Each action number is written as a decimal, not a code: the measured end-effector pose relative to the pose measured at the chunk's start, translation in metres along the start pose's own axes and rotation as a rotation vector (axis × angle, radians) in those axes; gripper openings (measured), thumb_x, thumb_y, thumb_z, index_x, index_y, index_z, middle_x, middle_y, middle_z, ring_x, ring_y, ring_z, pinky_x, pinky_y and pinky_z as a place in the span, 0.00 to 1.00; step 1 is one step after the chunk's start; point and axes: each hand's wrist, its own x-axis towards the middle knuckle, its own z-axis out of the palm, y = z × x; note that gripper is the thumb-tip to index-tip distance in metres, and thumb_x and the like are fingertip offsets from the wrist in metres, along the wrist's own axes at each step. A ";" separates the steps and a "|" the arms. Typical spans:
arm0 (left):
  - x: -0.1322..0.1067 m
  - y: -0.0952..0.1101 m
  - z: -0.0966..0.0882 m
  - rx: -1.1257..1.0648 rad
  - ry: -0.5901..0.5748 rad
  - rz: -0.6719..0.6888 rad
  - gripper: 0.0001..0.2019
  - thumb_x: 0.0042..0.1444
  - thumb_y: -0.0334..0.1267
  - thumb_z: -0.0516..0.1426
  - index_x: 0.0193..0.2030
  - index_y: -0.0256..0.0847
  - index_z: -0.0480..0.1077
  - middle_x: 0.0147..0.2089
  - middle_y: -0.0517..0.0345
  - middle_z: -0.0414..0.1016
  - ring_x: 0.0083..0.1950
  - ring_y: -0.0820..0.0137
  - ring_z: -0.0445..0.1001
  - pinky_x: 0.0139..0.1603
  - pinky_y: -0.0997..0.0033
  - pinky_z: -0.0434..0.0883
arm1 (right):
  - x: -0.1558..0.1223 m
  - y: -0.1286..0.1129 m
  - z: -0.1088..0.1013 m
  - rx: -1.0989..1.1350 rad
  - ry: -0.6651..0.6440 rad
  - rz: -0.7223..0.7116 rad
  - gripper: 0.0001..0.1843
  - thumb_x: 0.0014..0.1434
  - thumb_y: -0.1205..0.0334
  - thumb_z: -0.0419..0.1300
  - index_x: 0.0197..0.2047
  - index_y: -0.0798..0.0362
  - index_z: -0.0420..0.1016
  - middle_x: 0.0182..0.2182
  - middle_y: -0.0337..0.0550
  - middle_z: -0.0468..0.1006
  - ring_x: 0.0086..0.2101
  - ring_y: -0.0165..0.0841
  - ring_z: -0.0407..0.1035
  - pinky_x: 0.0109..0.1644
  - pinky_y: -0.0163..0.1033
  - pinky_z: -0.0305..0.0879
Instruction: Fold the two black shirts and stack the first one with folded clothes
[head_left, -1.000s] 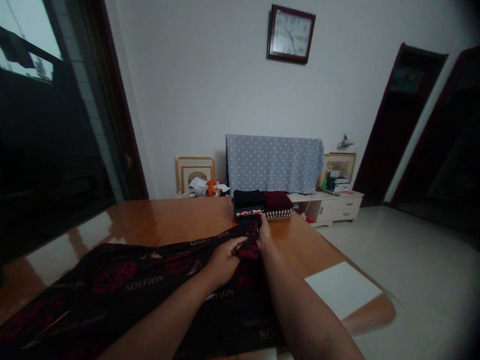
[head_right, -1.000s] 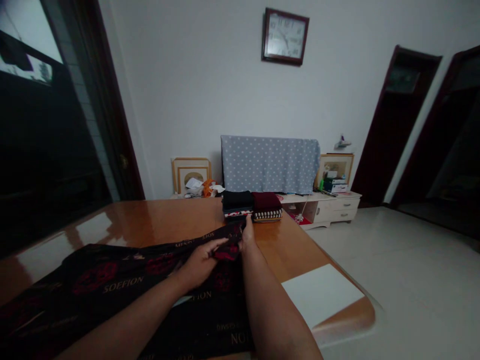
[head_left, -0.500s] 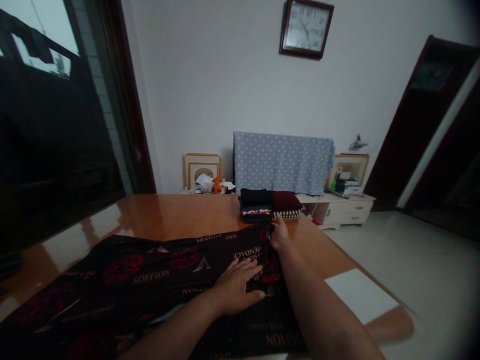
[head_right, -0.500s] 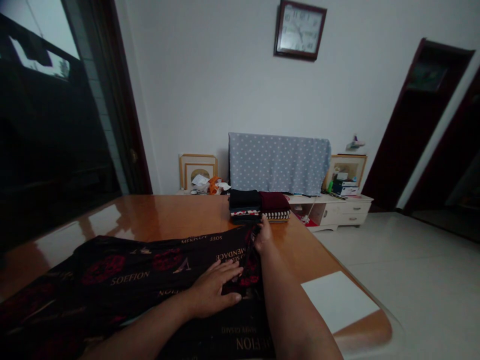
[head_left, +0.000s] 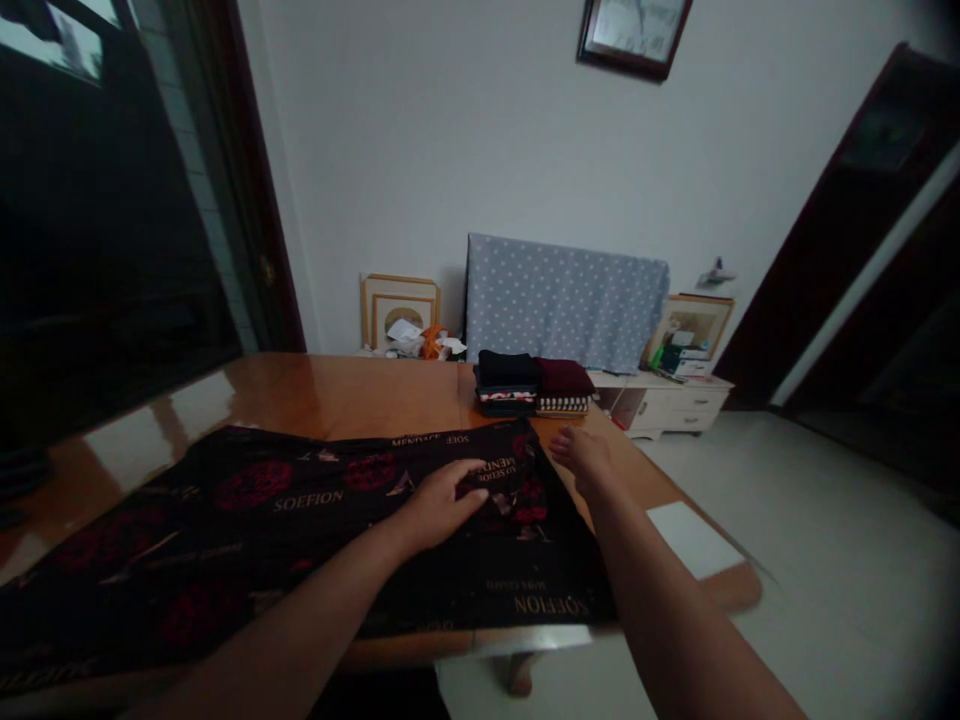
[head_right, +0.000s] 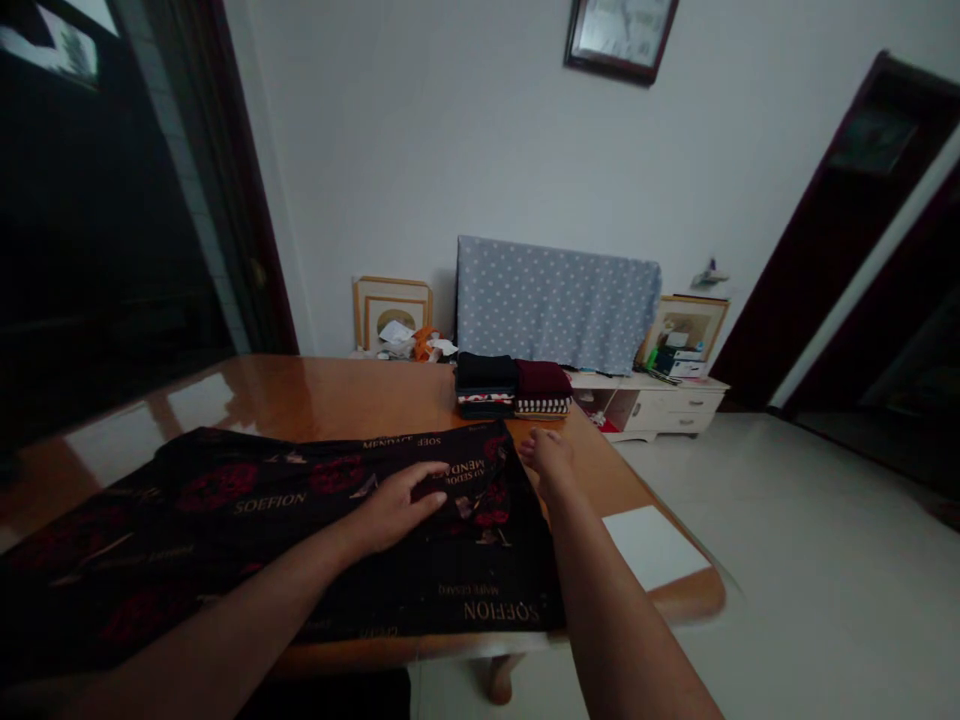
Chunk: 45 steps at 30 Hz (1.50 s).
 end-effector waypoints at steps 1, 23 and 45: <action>-0.003 -0.001 -0.010 -0.017 0.053 -0.026 0.22 0.59 0.46 0.58 0.58 0.42 0.71 0.60 0.49 0.74 0.61 0.61 0.72 0.64 0.58 0.65 | -0.009 -0.002 -0.003 -0.037 -0.004 0.003 0.12 0.52 0.53 0.62 0.35 0.52 0.69 0.24 0.40 0.75 0.25 0.31 0.70 0.29 0.35 0.66; -0.187 -0.025 -0.137 0.276 0.441 -0.274 0.11 0.60 0.42 0.52 0.43 0.42 0.72 0.34 0.61 0.75 0.37 0.68 0.73 0.40 0.71 0.68 | -0.154 0.025 0.042 -1.062 -0.560 -0.558 0.14 0.57 0.64 0.59 0.46 0.49 0.78 0.43 0.45 0.76 0.40 0.37 0.71 0.44 0.38 0.59; -0.205 -0.033 -0.166 0.323 0.506 -0.201 0.10 0.58 0.39 0.54 0.43 0.43 0.75 0.43 0.59 0.79 0.46 0.66 0.75 0.51 0.66 0.69 | -0.190 -0.010 0.035 -0.810 -0.418 -0.716 0.11 0.60 0.54 0.56 0.41 0.50 0.73 0.36 0.41 0.75 0.37 0.35 0.70 0.42 0.38 0.64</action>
